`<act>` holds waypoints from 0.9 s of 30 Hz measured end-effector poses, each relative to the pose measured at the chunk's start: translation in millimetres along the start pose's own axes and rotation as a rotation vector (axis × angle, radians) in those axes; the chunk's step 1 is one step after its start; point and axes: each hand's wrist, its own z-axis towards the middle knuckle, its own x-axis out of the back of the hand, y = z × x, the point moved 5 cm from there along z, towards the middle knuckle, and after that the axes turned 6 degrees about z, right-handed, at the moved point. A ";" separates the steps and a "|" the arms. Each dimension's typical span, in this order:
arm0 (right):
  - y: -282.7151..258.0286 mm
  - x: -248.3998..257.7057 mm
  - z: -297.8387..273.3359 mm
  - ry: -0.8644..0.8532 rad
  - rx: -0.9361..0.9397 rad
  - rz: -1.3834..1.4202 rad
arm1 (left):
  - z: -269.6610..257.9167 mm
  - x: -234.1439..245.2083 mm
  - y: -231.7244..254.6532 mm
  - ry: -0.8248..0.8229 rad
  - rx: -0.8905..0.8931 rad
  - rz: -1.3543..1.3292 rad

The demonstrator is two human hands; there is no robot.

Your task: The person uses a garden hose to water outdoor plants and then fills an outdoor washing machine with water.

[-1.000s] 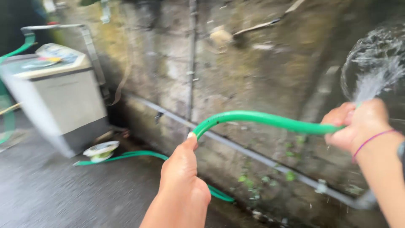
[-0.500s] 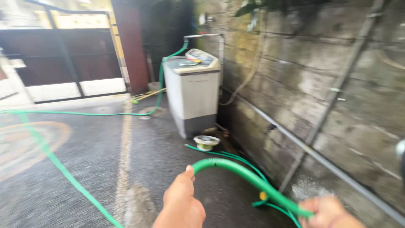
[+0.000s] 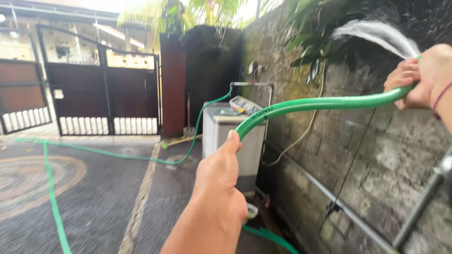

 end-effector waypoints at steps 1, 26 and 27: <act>-28.6 -34.4 -3.9 -0.064 0.028 0.002 | 12.1 -9.7 1.8 -0.015 -0.044 0.030; -162.1 -0.5 167.3 -1.217 -0.002 0.847 | 174.8 -112.6 22.8 -0.235 -0.150 -0.086; -165.6 18.0 169.9 -0.802 -0.057 0.574 | 179.4 -115.1 21.0 -0.244 -0.125 -0.072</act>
